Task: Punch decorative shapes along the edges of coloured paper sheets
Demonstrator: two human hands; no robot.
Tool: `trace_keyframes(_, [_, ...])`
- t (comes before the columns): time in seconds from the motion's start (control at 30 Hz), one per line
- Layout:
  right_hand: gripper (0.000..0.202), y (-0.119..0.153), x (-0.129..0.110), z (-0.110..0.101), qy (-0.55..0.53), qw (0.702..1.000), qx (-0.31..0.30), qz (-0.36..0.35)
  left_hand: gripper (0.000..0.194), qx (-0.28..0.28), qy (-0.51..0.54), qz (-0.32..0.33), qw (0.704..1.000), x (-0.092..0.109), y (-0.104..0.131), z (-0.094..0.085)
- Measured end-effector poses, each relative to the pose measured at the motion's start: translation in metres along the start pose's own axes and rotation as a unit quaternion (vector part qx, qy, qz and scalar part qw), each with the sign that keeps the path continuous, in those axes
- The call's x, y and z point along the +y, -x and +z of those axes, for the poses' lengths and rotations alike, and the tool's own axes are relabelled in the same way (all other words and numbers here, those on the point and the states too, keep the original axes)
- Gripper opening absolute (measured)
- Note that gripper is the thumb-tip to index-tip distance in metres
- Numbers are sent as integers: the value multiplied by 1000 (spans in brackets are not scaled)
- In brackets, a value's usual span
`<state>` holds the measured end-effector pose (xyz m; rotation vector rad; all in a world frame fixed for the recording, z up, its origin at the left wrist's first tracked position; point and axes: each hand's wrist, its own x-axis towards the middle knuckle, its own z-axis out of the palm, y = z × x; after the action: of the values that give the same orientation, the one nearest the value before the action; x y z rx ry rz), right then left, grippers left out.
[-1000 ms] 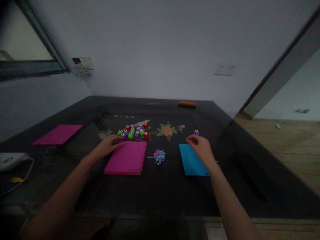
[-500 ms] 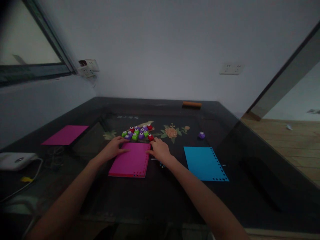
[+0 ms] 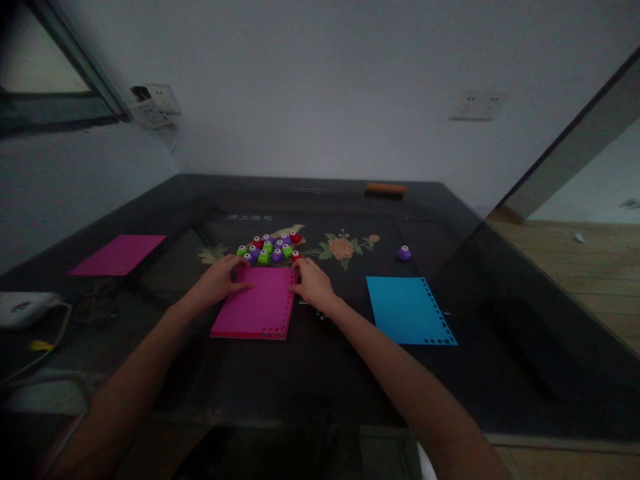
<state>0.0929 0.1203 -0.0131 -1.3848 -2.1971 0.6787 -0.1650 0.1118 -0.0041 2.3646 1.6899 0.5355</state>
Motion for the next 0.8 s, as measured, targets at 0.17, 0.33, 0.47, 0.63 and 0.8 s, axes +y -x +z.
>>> trace_keyframes(0.17, [29, -4, 4, 3, -17, 1000, -1, 8, 27, 4, 29, -2, 1000, 4, 1, -2])
trace_keyframes(0.33, [20, -3, 3, 1, -21, 1000, -4, 4, 27, 10, 109, -47, 993, 3, 2, -5])
trace_keyframes(0.47, [16, -2, 2, -1, -30, 999, -13, -1, 34, 19, 204, -89, 975, 7, 1, -9])
trace_keyframes(0.63, [12, -2, 1, -4, -48, 999, -17, 2, 41, 23, 327, -169, 929, 19, 0, -16])
trace_keyframes(0.8, [10, -2, -1, -12, -111, 993, -45, 10, 33, 27, 371, -201, 906, 29, 2, -23])
